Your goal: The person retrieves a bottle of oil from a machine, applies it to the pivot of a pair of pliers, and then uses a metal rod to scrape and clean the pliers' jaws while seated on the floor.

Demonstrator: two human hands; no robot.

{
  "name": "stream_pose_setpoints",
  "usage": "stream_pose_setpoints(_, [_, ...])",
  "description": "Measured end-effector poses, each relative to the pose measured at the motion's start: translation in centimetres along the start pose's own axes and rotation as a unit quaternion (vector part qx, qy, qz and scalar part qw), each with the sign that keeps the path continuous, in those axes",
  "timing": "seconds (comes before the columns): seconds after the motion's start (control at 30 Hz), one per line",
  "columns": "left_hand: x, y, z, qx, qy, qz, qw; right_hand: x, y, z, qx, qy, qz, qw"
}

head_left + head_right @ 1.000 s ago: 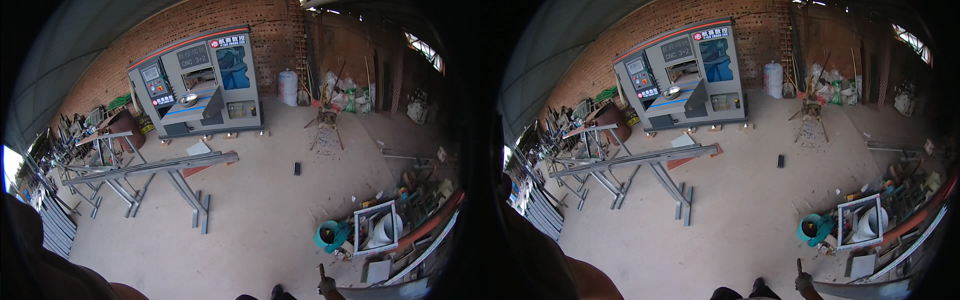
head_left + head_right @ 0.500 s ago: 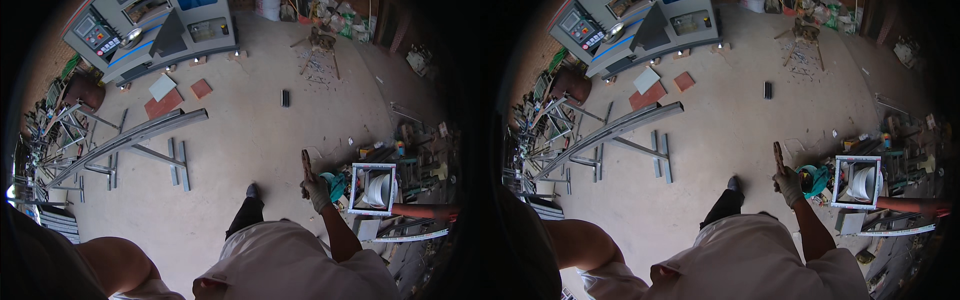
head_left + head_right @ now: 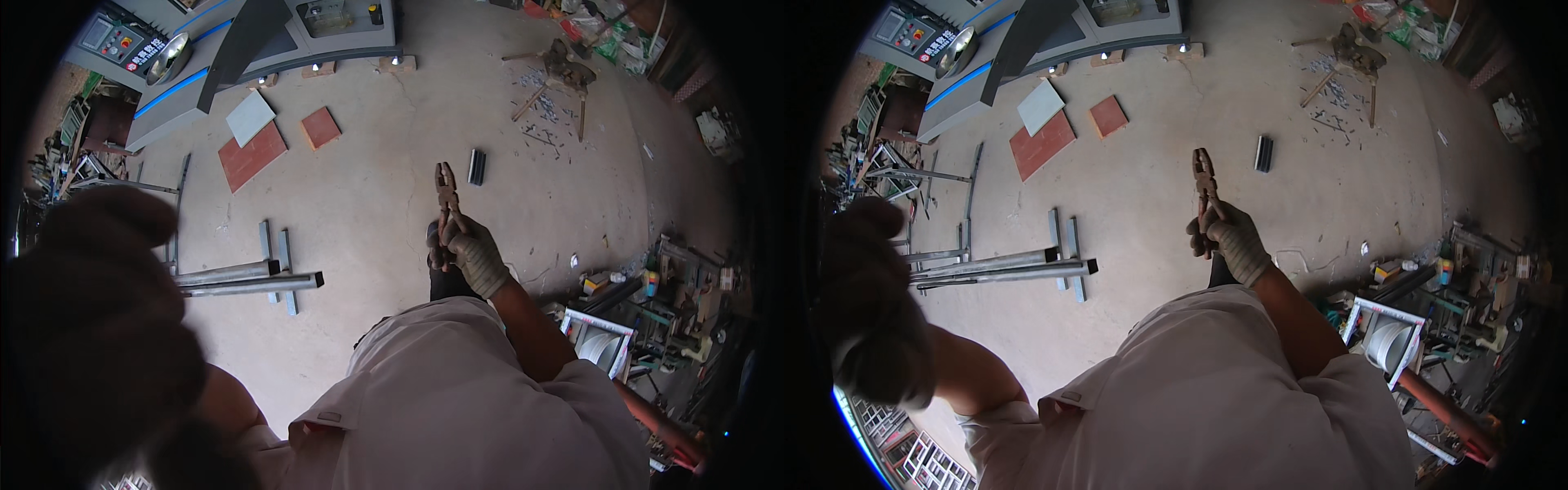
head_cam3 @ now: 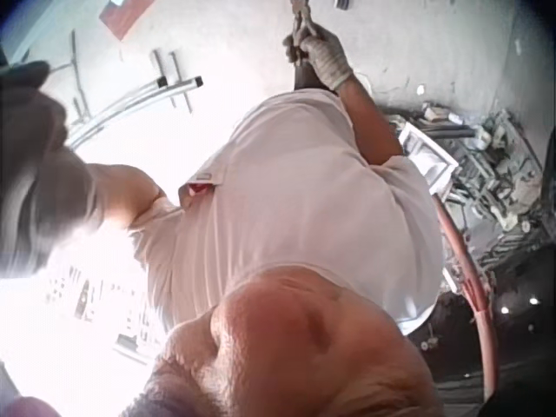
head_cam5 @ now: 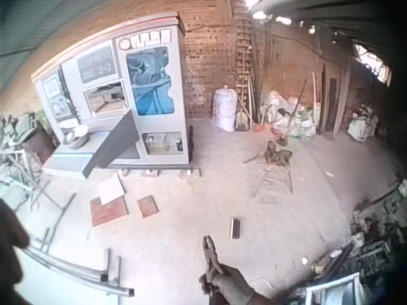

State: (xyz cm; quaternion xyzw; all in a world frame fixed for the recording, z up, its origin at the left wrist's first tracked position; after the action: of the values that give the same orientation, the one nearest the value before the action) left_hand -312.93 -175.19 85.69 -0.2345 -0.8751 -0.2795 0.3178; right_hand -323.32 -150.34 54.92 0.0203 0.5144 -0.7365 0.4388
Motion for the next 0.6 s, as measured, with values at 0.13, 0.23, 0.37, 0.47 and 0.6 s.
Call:
stream_pose_setpoints(0.13, [-2.9,-11.8,10.7,-0.071,0.021,-0.329,0.941,10.3,-6.5,-0.2,-0.034,-0.05,0.06,0.996])
stream_pose_setpoints(0.23, [-8.0,-19.0,17.5,-0.154,0.014,-0.513,0.844,16.6,-11.4,2.0,-0.059,-0.094,0.053,0.992])
stream_pose_setpoints(0.37, [-8.3,-24.4,23.5,-0.355,0.024,-0.61,0.708,25.2,-14.7,3.4,-0.078,-0.174,0.025,0.981])
stream_pose_setpoints(0.47, [-7.3,-30.6,26.1,-0.454,0.07,-0.637,0.618,32.3,-14.7,5.5,-0.106,-0.126,0.064,0.984])
stream_pose_setpoints(0.6, [-7.0,-41.6,27.3,-0.582,0.141,-0.622,0.504,42.4,-15.8,7.3,-0.072,-0.142,0.112,0.981])
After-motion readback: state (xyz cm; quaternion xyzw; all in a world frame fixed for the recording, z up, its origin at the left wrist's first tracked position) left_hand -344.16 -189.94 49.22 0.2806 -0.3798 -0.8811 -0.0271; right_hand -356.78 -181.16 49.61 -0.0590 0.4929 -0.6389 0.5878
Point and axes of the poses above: each hand's wrist, its own x-axis towards the middle knuckle, its own z-axis out of the palm, y = z × x, the point moved 1 cm from there along x, towards the middle knuckle, and after that the axes turned 2 degrees about -x, right-handed, at the moved point
